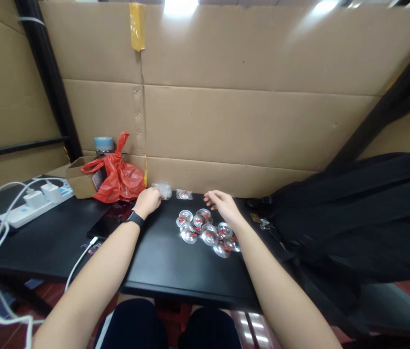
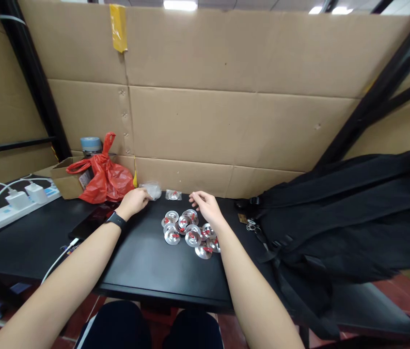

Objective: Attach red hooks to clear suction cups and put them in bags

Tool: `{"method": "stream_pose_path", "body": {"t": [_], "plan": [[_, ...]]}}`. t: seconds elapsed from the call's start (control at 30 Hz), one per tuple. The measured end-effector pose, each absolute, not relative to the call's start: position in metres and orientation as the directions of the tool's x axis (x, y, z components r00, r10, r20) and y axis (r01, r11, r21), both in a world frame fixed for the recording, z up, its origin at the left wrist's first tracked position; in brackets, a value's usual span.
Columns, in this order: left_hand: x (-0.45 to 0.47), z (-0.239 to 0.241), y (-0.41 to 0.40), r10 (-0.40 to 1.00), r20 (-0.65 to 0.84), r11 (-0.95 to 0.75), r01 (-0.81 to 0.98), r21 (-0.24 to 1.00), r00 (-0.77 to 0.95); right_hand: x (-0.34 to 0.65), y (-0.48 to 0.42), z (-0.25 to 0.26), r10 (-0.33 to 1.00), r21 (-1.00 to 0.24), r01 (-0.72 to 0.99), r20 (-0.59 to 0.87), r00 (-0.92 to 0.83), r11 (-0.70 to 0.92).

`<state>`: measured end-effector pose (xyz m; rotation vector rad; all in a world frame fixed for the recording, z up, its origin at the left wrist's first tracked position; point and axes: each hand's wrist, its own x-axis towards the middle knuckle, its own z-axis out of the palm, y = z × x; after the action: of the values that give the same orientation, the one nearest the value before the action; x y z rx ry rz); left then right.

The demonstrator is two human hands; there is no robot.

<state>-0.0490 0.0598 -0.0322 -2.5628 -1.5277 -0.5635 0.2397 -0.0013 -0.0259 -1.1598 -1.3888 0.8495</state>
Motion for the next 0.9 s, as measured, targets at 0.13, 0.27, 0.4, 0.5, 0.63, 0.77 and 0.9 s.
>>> {"method": "stream_pose_path", "body": {"t": [0.13,0.27,0.4,0.5,0.63,0.77,0.9], "plan": [[-0.043,-0.036,0.064,0.816,0.420,-0.471,0.878,0.085,0.397,0.241,0.000,-0.026,0.957,-0.947,0.178,0.283,0.057,0.269],[-0.041,-0.037,0.065,0.798,0.472,-0.453,0.889,0.062,0.374,0.242,-0.001,-0.025,0.955,-0.944,0.178,0.291,0.055,0.277],[-0.045,-0.036,0.065,0.789,0.515,-0.431,0.899,0.076,0.335,0.243,-0.002,-0.025,0.955,-0.945,0.170,0.293,0.054,0.280],[-0.048,-0.037,0.067,0.807,0.480,-0.425,0.903,0.067,0.344,0.243,-0.002,-0.025,0.958,-0.946,0.174,0.285,0.038,0.274],[-0.049,-0.045,0.072,0.808,0.456,-0.445,0.894,0.058,0.373,0.242,-0.002,-0.026,0.959,-0.940,0.205,0.284,0.018,0.275],[-0.048,-0.049,0.076,0.797,0.474,-0.448,0.892,0.050,0.374,0.241,-0.001,-0.027,0.958,-0.935,0.221,0.285,0.007,0.277],[-0.051,-0.046,0.076,0.778,0.539,-0.420,0.905,0.064,0.323,0.241,-0.002,-0.027,0.959,-0.934,0.224,0.282,-0.008,0.277]]}}
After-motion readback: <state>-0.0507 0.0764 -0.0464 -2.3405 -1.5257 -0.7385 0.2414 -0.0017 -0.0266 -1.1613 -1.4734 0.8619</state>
